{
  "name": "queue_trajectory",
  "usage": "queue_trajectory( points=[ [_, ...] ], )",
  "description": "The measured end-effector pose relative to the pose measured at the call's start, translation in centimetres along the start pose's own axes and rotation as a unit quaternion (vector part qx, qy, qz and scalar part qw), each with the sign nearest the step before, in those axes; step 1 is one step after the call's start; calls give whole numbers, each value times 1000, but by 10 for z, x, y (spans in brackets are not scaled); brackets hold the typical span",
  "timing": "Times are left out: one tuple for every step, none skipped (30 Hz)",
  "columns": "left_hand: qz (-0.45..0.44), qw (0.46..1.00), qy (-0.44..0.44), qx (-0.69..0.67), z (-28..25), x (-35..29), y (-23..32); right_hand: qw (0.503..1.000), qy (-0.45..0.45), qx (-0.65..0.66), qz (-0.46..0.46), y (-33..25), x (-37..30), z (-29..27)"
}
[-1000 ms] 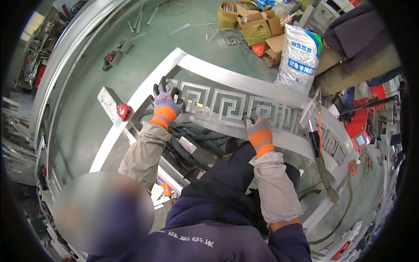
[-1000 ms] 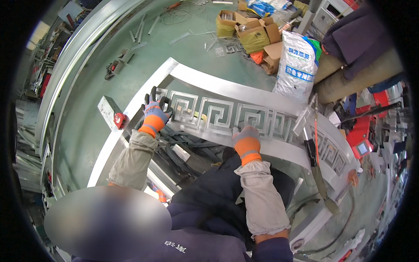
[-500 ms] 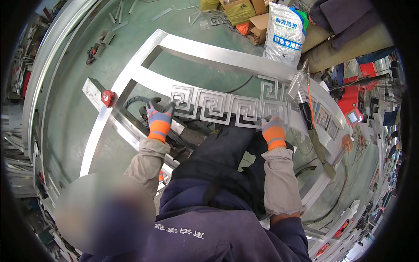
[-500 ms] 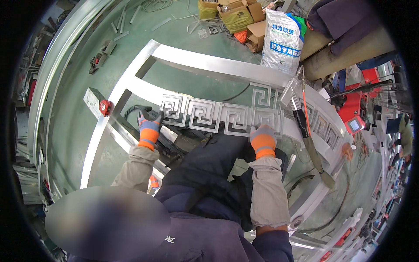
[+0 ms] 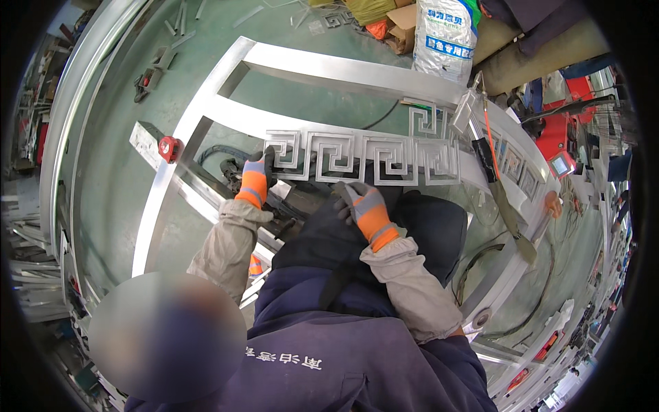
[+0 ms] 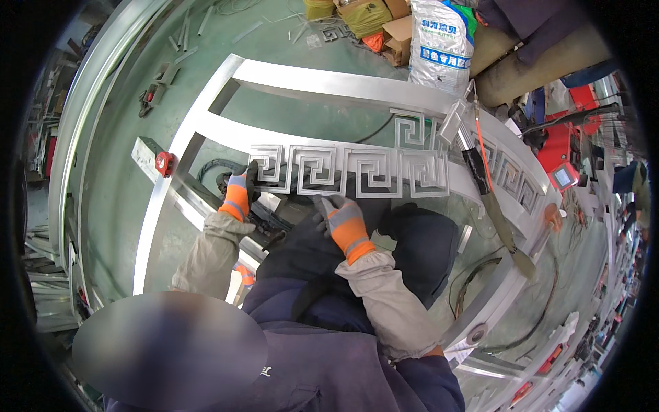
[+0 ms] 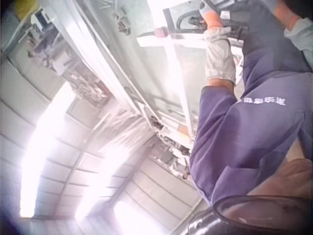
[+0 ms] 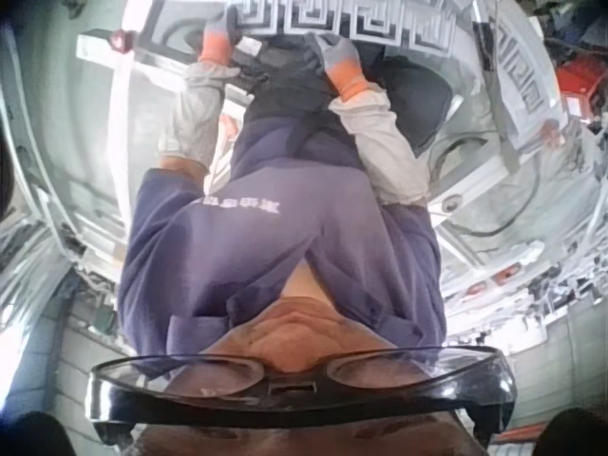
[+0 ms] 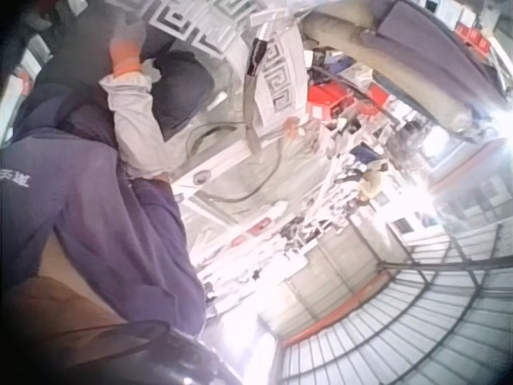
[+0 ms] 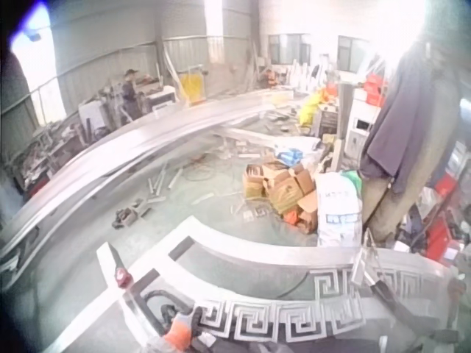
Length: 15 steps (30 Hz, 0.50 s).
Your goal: The person welds decorative Greek key metal inserts into a curved aluminum frame using a handheld welding torch. They repeatedly position each insert, weld it in place, and adjust alignment along the frame's curve.
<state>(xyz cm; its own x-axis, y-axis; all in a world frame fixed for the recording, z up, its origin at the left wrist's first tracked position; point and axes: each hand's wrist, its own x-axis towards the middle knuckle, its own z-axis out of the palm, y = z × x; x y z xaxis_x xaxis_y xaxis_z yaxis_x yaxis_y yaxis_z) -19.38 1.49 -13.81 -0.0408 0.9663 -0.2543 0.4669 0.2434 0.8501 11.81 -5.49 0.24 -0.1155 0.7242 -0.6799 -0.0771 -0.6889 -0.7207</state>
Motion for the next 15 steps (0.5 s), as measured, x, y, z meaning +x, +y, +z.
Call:
queue_trajectory(
  points=[
    [-72, 996, -21, -50, 7, -7, 22, 997, -26, 37, 69, 3, 0, -3],
    [-148, 984, -32, -96, 10, -16, 45, 986, -56, 74, 137, 6, 0, -4],
    [-224, 965, -32, -136, 9, -27, 70, 978, -40, 130, 158, 3, -3, 0],
    [-256, 949, 3, -185, 11, -38, 95, 966, -26, 183, 179, -1, -8, 7],
    [-287, 929, 41, -231, 10, -47, 107, 951, -14, 236, 200, -3, -12, 12],
    [-272, 933, 17, -235, 7, -52, 110, 929, -26, 311, 199, 8, -8, 10],
    [-255, 937, -17, -238, 6, -53, 92, 920, -3, 351, 177, 6, -11, 15],
    [-238, 941, -47, -238, 6, -52, 61, 907, 16, 390, 156, 5, -14, 26],
    [-265, 919, -70, -282, 11, -59, 83, 890, 49, 433, 130, 8, -13, 28],
    [-294, 895, -87, -324, 12, -69, 108, 881, 53, 457, 110, 20, -8, 27],
    [-323, 876, -109, -341, 11, -76, 121, 866, 42, 484, 120, 29, -2, 23],
    [-328, 867, -102, -360, 12, -81, 135, 870, 32, 478, 117, 28, -1, 22],
    [-334, 857, -95, -380, 14, -87, 146, 874, 23, 471, 115, 27, -1, 21],
    [-297, 870, -91, -383, 16, -89, 149, 877, 41, 462, 121, 31, 2, 21],
    [-258, 881, -87, -386, 18, -90, 154, 881, 59, 453, 125, 33, 6, 23]
  ],
)
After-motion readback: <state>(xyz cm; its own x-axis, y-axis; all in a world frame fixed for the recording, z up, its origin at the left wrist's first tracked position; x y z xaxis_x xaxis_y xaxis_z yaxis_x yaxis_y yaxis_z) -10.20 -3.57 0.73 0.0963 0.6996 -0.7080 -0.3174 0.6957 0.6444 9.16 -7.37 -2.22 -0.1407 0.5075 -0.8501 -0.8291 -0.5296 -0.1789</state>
